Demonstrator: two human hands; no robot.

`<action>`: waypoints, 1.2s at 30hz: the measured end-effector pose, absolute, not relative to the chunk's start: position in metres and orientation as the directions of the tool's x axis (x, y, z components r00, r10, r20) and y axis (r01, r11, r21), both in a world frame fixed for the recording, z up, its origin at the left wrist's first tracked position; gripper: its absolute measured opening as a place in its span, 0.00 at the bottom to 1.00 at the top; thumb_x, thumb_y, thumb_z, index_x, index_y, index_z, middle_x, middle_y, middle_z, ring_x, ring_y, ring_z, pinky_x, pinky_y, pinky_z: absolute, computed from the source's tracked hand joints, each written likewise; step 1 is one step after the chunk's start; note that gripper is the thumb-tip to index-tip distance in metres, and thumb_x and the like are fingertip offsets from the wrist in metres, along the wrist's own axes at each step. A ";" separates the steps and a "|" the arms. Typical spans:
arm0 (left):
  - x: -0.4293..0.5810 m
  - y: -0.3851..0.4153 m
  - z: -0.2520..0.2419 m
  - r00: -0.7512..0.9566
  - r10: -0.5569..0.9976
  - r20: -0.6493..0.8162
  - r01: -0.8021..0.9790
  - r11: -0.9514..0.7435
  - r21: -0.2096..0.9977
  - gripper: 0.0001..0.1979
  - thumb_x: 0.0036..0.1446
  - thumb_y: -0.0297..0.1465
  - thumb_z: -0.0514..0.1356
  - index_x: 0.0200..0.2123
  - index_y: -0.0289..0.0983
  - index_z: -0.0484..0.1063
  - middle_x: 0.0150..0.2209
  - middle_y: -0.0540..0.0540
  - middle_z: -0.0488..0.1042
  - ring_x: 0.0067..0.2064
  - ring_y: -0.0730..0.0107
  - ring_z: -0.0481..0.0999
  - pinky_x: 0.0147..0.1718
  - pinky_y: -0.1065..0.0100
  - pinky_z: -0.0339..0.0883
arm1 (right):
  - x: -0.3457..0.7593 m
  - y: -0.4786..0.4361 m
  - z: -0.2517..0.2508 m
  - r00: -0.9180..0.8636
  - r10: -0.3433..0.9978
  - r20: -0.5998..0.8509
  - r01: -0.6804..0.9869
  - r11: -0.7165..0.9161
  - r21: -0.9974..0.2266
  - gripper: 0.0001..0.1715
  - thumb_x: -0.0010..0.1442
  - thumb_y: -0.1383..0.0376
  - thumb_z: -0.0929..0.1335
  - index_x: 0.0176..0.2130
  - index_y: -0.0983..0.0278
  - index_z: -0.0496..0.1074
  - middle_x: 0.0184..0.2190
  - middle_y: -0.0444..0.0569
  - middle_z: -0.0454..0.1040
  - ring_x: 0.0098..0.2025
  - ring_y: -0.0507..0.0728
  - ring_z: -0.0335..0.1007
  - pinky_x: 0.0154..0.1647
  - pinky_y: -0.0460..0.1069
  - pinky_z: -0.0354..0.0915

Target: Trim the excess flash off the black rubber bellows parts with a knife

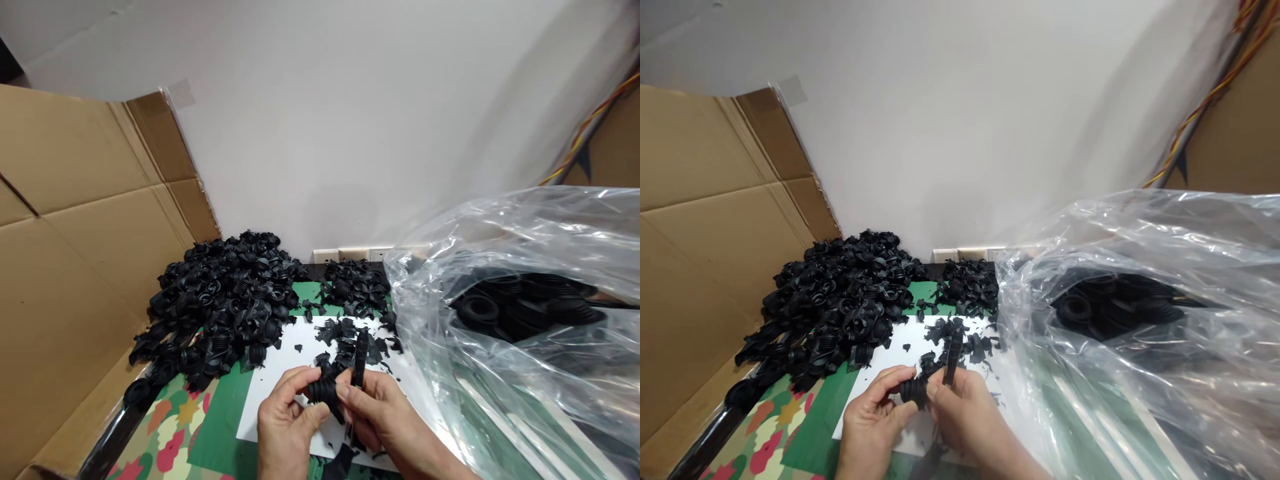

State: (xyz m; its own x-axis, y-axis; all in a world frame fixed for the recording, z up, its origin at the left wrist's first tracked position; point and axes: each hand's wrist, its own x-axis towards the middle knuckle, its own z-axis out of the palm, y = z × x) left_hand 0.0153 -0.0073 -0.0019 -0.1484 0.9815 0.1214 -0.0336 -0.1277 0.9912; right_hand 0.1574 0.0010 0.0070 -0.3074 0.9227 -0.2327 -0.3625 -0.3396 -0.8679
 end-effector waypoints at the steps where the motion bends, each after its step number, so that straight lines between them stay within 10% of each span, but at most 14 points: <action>1: 0.015 -0.007 -0.002 -0.147 0.983 0.110 -0.047 -0.118 0.992 0.17 0.35 0.19 0.65 0.30 0.42 0.81 0.35 0.47 0.78 0.36 0.65 0.76 0.33 0.75 0.70 | 0.157 0.001 0.006 -0.304 0.925 -0.230 -0.359 -0.335 -0.871 0.23 0.45 0.50 0.70 0.20 0.65 0.62 0.13 0.36 0.59 0.11 0.43 0.46 0.13 0.42 0.40; 9: 0.015 -0.007 0.001 -0.175 0.983 0.048 -0.045 -0.057 0.997 0.17 0.32 0.19 0.66 0.29 0.40 0.81 0.34 0.47 0.78 0.24 0.73 0.72 0.17 0.77 0.64 | 0.157 0.001 0.003 -0.284 0.929 -0.237 -0.362 -0.333 -0.871 0.22 0.45 0.51 0.70 0.22 0.65 0.62 0.13 0.36 0.60 0.11 0.43 0.45 0.12 0.42 0.40; 21: 0.026 -0.014 0.013 -0.107 0.983 0.148 0.122 -0.135 0.983 0.17 0.36 0.19 0.61 0.33 0.39 0.77 0.36 0.48 0.72 0.31 0.70 0.71 0.24 0.75 0.63 | 0.154 0.000 0.006 -0.291 0.932 -0.217 -0.362 -0.317 -0.877 0.24 0.44 0.49 0.71 0.23 0.64 0.62 0.12 0.34 0.58 0.11 0.43 0.45 0.13 0.42 0.41; 36: 0.010 -0.002 0.017 0.113 0.985 -0.129 -0.098 0.140 0.985 0.10 0.39 0.28 0.67 0.29 0.34 0.74 0.19 0.52 0.70 0.19 0.79 0.63 0.14 0.79 0.57 | 0.156 0.000 0.008 -0.328 0.910 -0.252 -0.442 -0.384 -0.811 0.23 0.43 0.51 0.72 0.20 0.65 0.62 0.11 0.35 0.58 0.11 0.42 0.42 0.13 0.42 0.38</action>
State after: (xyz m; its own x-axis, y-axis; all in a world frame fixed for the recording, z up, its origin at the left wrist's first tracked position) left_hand 0.0104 -0.0023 0.0168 0.1127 0.9852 -0.1291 -0.0985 0.1404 0.9852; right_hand 0.1559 -0.0004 0.0081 -0.3285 0.9103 -0.2520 -0.4422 -0.3840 -0.8106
